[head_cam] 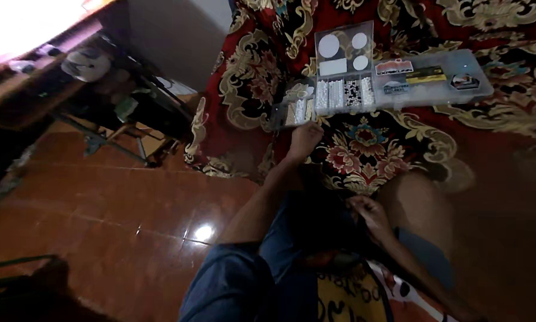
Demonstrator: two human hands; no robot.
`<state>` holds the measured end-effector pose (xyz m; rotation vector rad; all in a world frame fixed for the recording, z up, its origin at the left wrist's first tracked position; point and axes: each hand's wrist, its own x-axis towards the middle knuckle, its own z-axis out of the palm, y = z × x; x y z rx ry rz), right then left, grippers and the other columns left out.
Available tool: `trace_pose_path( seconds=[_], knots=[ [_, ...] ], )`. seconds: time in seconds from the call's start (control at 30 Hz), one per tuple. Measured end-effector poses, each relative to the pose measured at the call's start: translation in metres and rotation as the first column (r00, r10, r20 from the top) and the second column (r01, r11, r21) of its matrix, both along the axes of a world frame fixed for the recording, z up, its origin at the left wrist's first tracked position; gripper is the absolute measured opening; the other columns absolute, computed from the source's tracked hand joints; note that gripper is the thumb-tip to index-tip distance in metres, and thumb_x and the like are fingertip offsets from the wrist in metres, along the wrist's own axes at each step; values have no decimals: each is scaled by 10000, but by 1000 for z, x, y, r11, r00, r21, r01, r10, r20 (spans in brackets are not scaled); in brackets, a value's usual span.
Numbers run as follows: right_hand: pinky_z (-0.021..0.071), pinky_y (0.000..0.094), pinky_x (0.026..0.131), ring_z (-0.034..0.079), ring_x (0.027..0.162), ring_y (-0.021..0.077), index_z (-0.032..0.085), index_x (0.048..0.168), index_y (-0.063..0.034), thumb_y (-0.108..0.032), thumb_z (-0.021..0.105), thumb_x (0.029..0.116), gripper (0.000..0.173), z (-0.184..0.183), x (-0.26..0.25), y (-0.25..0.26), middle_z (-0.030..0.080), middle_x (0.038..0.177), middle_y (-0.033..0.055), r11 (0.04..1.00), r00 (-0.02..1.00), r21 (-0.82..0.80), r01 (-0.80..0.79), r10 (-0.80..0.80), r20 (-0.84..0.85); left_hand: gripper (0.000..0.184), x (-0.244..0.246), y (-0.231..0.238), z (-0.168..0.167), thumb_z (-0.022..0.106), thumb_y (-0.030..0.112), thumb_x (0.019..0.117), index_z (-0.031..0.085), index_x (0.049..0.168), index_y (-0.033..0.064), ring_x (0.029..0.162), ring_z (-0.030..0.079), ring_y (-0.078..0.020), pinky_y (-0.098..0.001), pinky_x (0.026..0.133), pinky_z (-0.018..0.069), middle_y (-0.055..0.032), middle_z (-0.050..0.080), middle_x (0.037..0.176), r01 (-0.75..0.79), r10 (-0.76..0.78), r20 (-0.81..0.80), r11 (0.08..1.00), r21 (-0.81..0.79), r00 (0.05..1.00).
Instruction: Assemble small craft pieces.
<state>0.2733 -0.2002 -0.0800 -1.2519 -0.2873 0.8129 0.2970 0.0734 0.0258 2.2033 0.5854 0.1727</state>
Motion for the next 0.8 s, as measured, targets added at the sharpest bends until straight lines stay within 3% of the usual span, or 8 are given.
trace_pose_path(
  seconds=[0.13,0.27,0.37,0.43,0.8],
  knots=[
    [544,197,568,620,599,31,702,1024,14,-33,552,997,160,1,0,1,722,823,-9,1000,1000,6,17,-17,-22,235,-60,-62,-23,649,119,986,669,1137,-60,906,676,-127,-322,873,563,-113,707,1010,76,-92,-19,908,-413,996],
    [526,189,545,590,565,23,721,991,-5,-27,568,991,155,-1,-1,1,708,775,-20,997,999,66,42,-39,-37,219,-90,-90,-56,574,136,1032,628,1189,-7,887,654,-69,-265,838,555,-19,685,1020,-41,-68,-110,643,-765,992],
    [525,181,535,592,554,20,722,972,-12,-10,567,983,155,-3,-2,0,704,754,-25,993,997,95,74,-71,-34,248,-89,-98,-72,486,175,1082,574,1266,34,941,667,-75,-268,861,554,-17,680,1102,-152,-54,-193,430,-890,980],
    [518,175,524,583,540,17,721,963,-13,-3,562,984,161,-6,-1,0,694,734,-28,990,995,97,98,-95,-33,237,-86,-101,-82,432,193,1102,553,1256,60,968,676,-82,-273,892,555,-9,681,1106,-159,-57,-186,319,-934,981],
    [502,168,497,571,516,15,707,901,-13,15,576,974,152,-10,1,3,682,693,-22,988,989,53,146,-143,-44,222,-75,-100,-94,448,165,1097,569,1229,33,900,671,-78,-267,857,565,-4,666,1042,-114,-129,-159,299,-947,979]
  ],
)
